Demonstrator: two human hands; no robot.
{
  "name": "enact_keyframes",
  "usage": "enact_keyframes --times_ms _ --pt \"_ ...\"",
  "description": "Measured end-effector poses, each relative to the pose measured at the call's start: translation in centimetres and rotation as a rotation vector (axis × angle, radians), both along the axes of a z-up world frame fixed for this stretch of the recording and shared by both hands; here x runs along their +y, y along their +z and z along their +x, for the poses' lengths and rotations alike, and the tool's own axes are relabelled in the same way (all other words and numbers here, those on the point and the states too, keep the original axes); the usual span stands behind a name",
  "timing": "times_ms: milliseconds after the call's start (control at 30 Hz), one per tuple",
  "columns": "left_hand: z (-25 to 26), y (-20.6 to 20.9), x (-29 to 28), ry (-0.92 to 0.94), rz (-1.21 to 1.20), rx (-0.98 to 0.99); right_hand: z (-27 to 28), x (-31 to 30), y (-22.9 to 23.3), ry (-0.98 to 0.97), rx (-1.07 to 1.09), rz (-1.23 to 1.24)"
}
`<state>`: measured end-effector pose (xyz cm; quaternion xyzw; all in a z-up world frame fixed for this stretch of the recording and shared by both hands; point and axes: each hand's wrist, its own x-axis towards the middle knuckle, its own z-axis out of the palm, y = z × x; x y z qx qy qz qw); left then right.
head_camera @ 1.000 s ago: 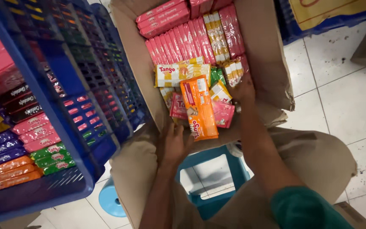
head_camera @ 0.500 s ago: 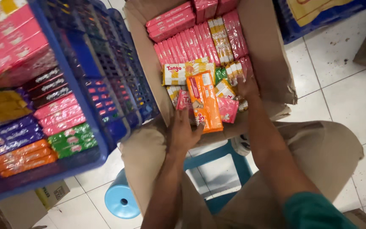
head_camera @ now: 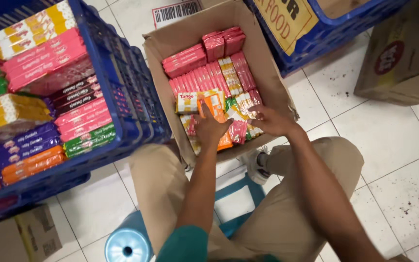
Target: The person sits on a low stool and packs small, colorful snack packets from a cardboard box into a blue plastic crate. They handle pink, green, yellow, and orange packets, arranging them in neat rows within the crate.
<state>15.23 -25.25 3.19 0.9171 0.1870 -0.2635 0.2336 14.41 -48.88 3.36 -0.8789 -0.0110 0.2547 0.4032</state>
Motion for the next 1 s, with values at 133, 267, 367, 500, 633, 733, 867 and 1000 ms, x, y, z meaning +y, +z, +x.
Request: enact_keyframes --times_ms 133,267,367,500,633,733,867,1000 --pt "-0.7 -2.1 -0.7 0.031 -0.051 -0.069 1.4 -0.3 2.8 -0.087 -0.067 0.102" --pt "-0.3 -1.0 -0.8 0.044 -0.063 -0.048 1.7 -2.1 1.7 -0.068 -0.03 -0.065" --pt "-0.8 1.9 -0.9 0.064 -0.167 -0.042 2.2 -1.0 3.0 -0.135 0.063 -0.029" --pt "-0.4 8.8 -2.3 0.029 -0.369 -0.106 2.7 0.9 2.0 -0.375 0.187 0.239" --pt "0.6 7.4 -3.7 -0.05 -0.486 -0.231 4.1 2.8 -1.3 -0.46 0.199 0.633" --pt "0.3 7.2 -2.4 -0.337 -0.639 -0.247 4.4 1.3 -1.9 -0.608 0.048 0.688" --pt "-0.2 5.2 2.0 -0.524 -0.477 -0.184 6.4 -0.5 -3.3 -0.618 -0.086 0.265" --pt "0.2 -2.8 4.8 -0.616 -0.106 -0.05 9.5 0.1 -4.5 -0.479 -0.118 -0.241"
